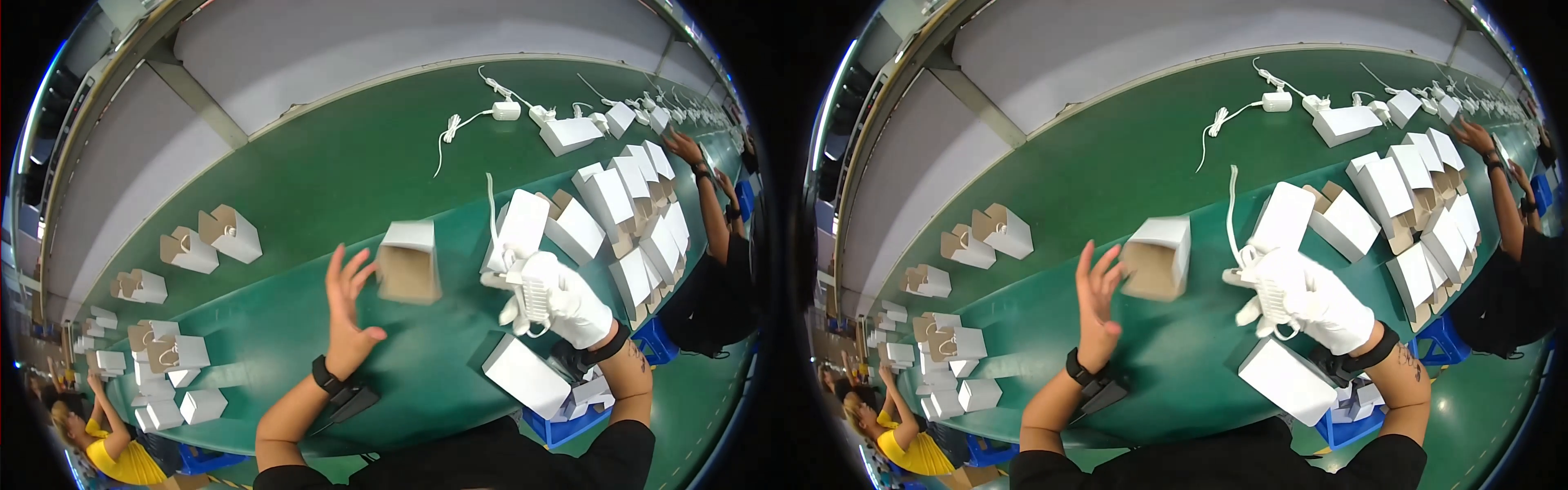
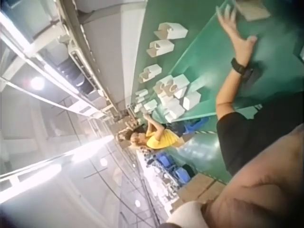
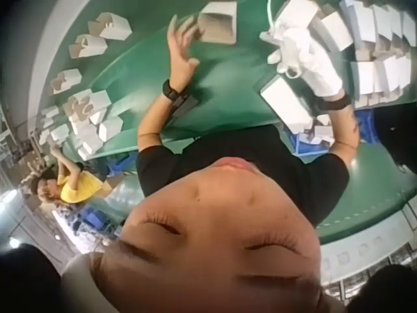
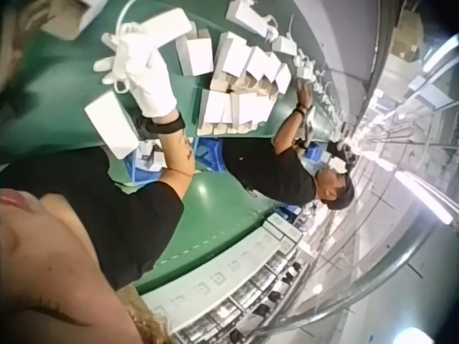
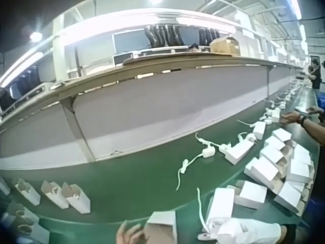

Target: The person packages power adapters by picking up an adapter, folding the attached cable, and sliding the unit into a small white box. This process is repeated for several adapters and boxes on the green assembly line.

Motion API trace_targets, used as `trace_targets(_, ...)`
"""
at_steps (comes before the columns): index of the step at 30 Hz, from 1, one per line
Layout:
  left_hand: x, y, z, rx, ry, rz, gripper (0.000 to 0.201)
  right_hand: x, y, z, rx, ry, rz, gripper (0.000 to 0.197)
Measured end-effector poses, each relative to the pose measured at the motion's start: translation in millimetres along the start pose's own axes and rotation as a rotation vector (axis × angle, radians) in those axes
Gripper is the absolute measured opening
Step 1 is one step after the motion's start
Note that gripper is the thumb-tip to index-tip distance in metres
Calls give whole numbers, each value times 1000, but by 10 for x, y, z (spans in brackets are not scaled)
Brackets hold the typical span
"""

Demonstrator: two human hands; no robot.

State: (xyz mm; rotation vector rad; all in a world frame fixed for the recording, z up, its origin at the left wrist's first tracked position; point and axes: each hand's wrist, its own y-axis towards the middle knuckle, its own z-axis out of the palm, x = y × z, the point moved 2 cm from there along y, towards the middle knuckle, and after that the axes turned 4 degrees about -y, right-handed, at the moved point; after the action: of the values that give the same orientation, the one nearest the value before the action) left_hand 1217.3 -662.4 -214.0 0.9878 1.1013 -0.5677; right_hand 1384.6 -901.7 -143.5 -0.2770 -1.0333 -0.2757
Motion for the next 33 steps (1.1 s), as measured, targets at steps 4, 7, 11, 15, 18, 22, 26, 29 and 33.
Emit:
trace_targets(4, 42, 191, 189, 86, 135, 42, 128, -56, 15, 95, 18, 50, 92, 89)
trace_targets(7, 26, 364, 171, 214, 422, 149, 125, -12, -63, 46, 1, 46, 95, 86)
trace_targets(11, -192, 870, 232, 419, 963, 382, 119, 12, -315, 7, 60, -6, 92, 77)
trace_targets(15, 51, 1304, 294, 656, 1132, 446, 107, -127, -647, 321, 359, 14, 406, 57)
trace_targets(18, 164, 1407, 471, 756, 1112, 370, 96, -440, -772, 387, 316, -243, 518, 56)
trace_targets(22, 214, 1332, 373, 575, 1094, 139, 79, -554, -653, 128, 243, -948, 210, 59)
trace_targets(26, 157, 1109, 17, 243, 961, 113, 68, -330, -491, -185, -104, -588, 151, 61)
trace_targets(29, 126, 1035, -198, 172, 999, 170, 66, 107, -451, 13, -85, -504, 225, 60)
trace_targets(33, 73, 1021, -258, 151, 1084, 354, 56, 163, -341, 404, 113, -230, 191, 63)
